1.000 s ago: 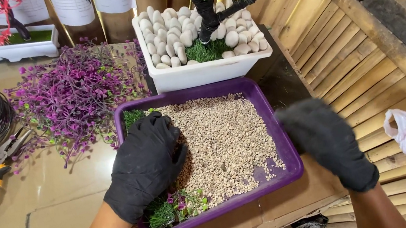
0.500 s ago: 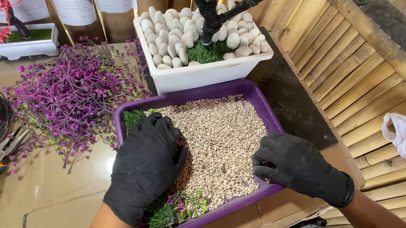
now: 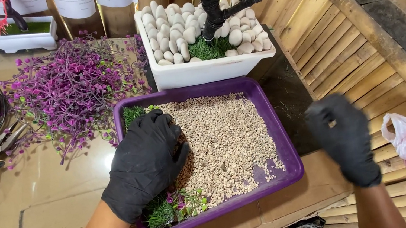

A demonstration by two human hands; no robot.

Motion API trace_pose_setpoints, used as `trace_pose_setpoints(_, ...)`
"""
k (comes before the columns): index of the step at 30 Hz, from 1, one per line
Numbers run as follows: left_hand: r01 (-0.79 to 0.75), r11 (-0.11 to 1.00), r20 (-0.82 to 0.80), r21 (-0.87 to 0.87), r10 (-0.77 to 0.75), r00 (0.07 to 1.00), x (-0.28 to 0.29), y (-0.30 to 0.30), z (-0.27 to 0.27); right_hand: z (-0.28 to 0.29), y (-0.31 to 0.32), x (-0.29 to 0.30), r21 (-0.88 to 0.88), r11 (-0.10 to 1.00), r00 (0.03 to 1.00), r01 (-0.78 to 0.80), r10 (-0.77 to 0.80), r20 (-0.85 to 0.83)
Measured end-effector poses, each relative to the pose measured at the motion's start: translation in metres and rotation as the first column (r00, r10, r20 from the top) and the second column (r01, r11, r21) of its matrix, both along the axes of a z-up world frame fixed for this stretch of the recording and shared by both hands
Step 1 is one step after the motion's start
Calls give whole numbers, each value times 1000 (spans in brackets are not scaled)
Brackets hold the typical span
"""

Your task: Sorting and arranging decorative stones and moss from a tray into an artificial tree pot.

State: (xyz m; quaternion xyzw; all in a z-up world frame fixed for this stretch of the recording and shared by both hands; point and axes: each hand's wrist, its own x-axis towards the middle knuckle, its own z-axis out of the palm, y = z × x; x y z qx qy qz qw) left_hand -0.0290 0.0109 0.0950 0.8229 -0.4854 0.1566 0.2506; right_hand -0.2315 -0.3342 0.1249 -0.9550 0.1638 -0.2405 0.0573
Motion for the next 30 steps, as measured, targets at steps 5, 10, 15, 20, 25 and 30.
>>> trace_pose_setpoints(5, 2, 1000, -33, 22, -1, 999, -1, 2, -2, 37, 31, 16, 17, 999, 992, 41, -38, -119)
trace_pose_setpoints(10, 18, 998, -62, 60, -15, 998, 2, -2, -1, 30, 45, 12, 163, 945, 863, -284, 326, -385)
trace_pose_setpoints(15, 12, 997, -20, 75, -10, 1000, 2, -1, 0, 27, 44, 23, 3, 859, 771, -513, 461, -439)
trace_pose_setpoints(20, 22, 998, -8, 67, -21, 1000, 2, -3, 4, -1, 44, 24, -216, 870, 823, -444, 301, -482)
trace_pose_setpoints(25, 31, 998, 8, 52, -32, 999, 2, -1, 4, -19, 47, 26, -317, 842, 879, -437, 325, -348)
trace_pose_setpoints(30, 24, 998, 46, 58, -27, 999, 0, 0, 2, -21, 48, 19, -239, 866, 888, -438, 378, -261)
